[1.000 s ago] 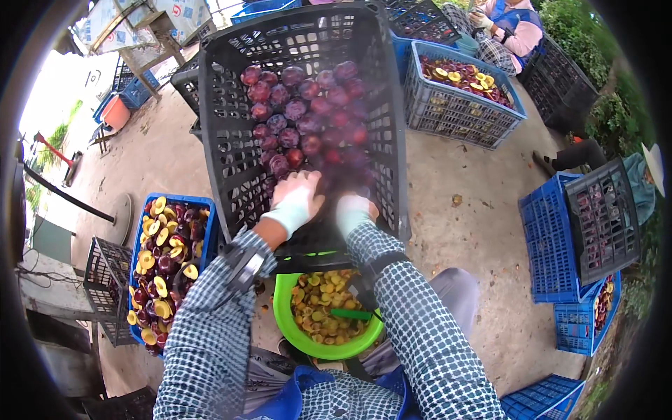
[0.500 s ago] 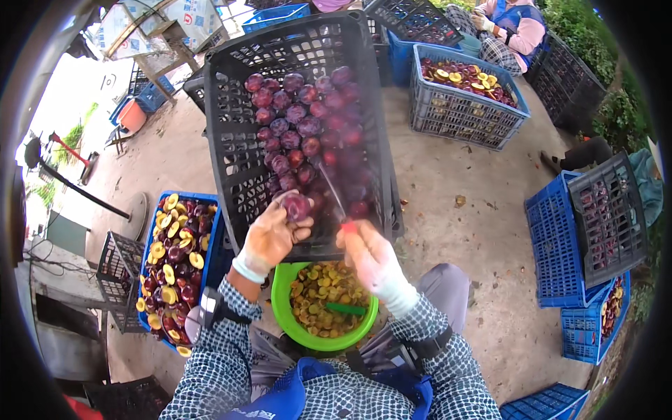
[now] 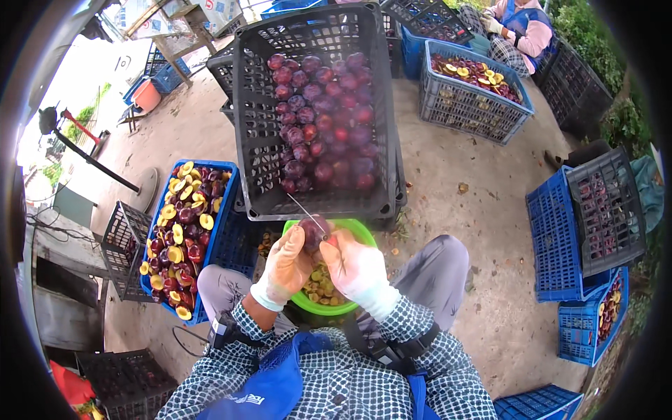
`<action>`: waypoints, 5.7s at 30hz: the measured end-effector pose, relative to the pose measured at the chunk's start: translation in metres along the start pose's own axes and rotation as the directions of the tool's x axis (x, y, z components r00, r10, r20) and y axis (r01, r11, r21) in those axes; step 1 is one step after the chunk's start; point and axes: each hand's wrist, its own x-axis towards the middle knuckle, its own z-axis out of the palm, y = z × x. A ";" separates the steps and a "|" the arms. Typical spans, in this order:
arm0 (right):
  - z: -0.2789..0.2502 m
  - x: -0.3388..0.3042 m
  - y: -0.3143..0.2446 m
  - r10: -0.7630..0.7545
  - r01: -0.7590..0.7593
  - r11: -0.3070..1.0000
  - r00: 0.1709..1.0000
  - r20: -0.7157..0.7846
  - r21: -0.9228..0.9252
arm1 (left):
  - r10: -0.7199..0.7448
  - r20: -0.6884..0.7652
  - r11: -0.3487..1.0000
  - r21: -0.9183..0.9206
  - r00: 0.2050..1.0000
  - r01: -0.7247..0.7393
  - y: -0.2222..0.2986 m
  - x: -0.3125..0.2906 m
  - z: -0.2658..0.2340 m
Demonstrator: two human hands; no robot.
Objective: Slicing stone fruit with a curved knife and placing them in a bucket.
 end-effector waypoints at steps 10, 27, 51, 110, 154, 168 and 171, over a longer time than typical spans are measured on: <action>0.006 -0.018 -0.011 -0.048 0.049 0.975 0.999 0.012 -0.217 | 0.069 -0.162 0.910 0.414 0.984 0.004 -0.007 -0.024 0.009; 0.009 -0.038 0.010 0.069 -0.070 0.997 0.997 0.024 0.026 | 0.054 -0.080 0.985 0.169 0.995 -0.040 -0.013 -0.007 -0.024; 0.041 -0.054 0.024 0.056 -0.064 0.980 0.997 -0.046 -0.190 | 0.209 0.039 0.717 0.673 0.977 -0.180 -0.018 -0.011 0.010; 0.007 0.007 0.096 0.450 -0.448 0.541 0.869 0.205 0.712 | 0.375 0.316 -0.175 0.947 0.872 -0.267 0.036 0.082 -0.051; 0.025 -0.006 0.053 -0.052 -0.021 0.914 0.984 0.168 0.406 | -0.057 -0.084 0.933 0.351 0.995 0.083 -0.010 0.017 -0.013; -0.007 0.007 0.037 0.099 -0.103 0.988 0.994 0.045 0.112 | -0.235 0.002 0.943 0.244 0.972 0.228 -0.024 0.016 -0.039; -0.013 -0.008 0.018 0.174 -0.179 0.965 0.984 0.043 0.193 | -0.179 0.043 0.984 -0.014 0.983 0.180 -0.021 0.017 -0.031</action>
